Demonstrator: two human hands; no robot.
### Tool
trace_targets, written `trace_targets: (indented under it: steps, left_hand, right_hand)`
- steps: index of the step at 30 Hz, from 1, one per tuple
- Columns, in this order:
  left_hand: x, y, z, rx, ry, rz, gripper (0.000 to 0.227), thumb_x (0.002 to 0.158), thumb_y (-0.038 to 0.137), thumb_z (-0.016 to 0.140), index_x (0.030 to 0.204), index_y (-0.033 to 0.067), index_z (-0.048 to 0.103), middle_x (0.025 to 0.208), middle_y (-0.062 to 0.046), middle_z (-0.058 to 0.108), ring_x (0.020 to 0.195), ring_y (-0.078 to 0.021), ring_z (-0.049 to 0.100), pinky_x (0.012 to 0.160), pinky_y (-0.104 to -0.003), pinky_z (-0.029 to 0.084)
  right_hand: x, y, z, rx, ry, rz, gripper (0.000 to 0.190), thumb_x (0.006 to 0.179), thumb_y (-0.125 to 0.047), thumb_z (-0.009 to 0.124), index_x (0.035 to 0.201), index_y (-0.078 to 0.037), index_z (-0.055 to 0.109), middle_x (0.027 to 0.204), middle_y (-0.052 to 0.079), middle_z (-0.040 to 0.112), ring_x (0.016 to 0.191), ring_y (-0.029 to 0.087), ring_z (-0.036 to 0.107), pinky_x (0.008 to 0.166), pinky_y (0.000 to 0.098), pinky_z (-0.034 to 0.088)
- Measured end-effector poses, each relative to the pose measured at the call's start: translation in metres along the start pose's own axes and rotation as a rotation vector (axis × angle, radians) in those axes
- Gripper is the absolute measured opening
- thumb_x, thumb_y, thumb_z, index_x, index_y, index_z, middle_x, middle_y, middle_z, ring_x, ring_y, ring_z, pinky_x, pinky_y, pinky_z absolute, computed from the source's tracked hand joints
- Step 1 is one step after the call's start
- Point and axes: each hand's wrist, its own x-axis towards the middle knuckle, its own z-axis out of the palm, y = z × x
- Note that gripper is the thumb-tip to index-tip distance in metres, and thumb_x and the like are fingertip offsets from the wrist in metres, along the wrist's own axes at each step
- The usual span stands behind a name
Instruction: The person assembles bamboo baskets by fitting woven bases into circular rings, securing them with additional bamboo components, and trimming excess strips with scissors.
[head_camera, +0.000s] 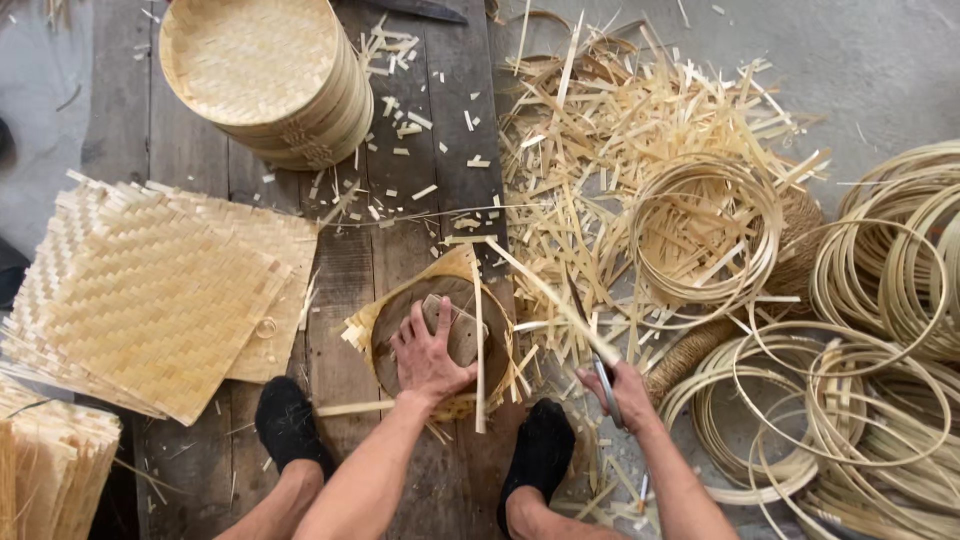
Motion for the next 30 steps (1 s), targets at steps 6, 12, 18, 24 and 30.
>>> trace_targets:
  steps: [6, 12, 18, 24, 30]
  left_hand:
    - [-0.003, -0.002, 0.002, -0.032, -0.119, -0.08, 0.141, 0.05, 0.065, 0.089, 0.158, 0.0247, 0.006, 0.159, -0.018, 0.017, 0.144, -0.0409, 0.026, 0.113, -0.068, 0.022]
    - [-0.001, 0.024, 0.007, -0.099, -0.108, -0.288, 0.15, 0.05, 0.067, 0.088, 0.158, 0.0096, 0.001, 0.16, -0.019, 0.02, 0.144, -0.0445, 0.023, 0.116, -0.071, 0.015]
    - [-0.002, 0.024, 0.004, -0.07, -0.129, -0.251, 0.145, 0.054, 0.069, 0.086, 0.158, 0.0077, 0.005, 0.156, -0.019, 0.025, 0.142, -0.0432, 0.028, 0.114, -0.071, 0.019]
    - [0.0, 0.024, 0.007, -0.038, -0.18, -0.162, 0.147, 0.054, 0.071, 0.087, 0.157, 0.0063, 0.005, 0.154, -0.019, 0.024, 0.141, -0.0437, 0.027, 0.113, -0.072, 0.02]
    - [0.0, 0.012, 0.007, 0.045, -0.195, 0.018, 0.15, 0.048, 0.065, 0.091, 0.157, 0.0053, 0.007, 0.148, -0.016, 0.028, 0.137, -0.0402, 0.03, 0.112, -0.069, 0.022]
  right_hand:
    - [-0.022, -0.031, 0.014, -0.393, 0.048, -0.251, 0.067, 0.08, -0.058, 0.074, 0.119, -0.005, 0.062, 0.11, 0.016, 0.065, 0.103, 0.028, 0.063, 0.09, 0.0455, 0.053]
    - [0.026, -0.045, 0.049, -0.776, 0.082, -0.344, 0.076, 0.08, -0.055, 0.073, 0.127, 0.003, 0.055, 0.12, 0.02, 0.057, 0.111, 0.031, 0.058, 0.1, 0.0435, 0.049]
    - [0.049, -0.023, 0.057, -0.869, 0.092, -0.292, 0.047, 0.094, -0.044, 0.053, 0.114, -0.003, 0.064, 0.103, 0.015, 0.065, 0.087, 0.024, 0.065, 0.074, 0.0382, 0.058]
    - [0.057, -0.051, 0.056, -1.025, 0.581, -0.679, 0.072, 0.081, -0.074, 0.046, 0.079, -0.004, 0.062, 0.073, 0.01, 0.061, 0.062, 0.018, 0.058, 0.051, 0.0328, 0.05]
    - [0.082, -0.008, 0.04, -0.978, 0.314, -0.594, 0.051, 0.101, -0.051, 0.044, 0.086, -0.006, 0.064, 0.074, 0.009, 0.061, 0.06, 0.017, 0.057, 0.051, 0.0353, 0.05]
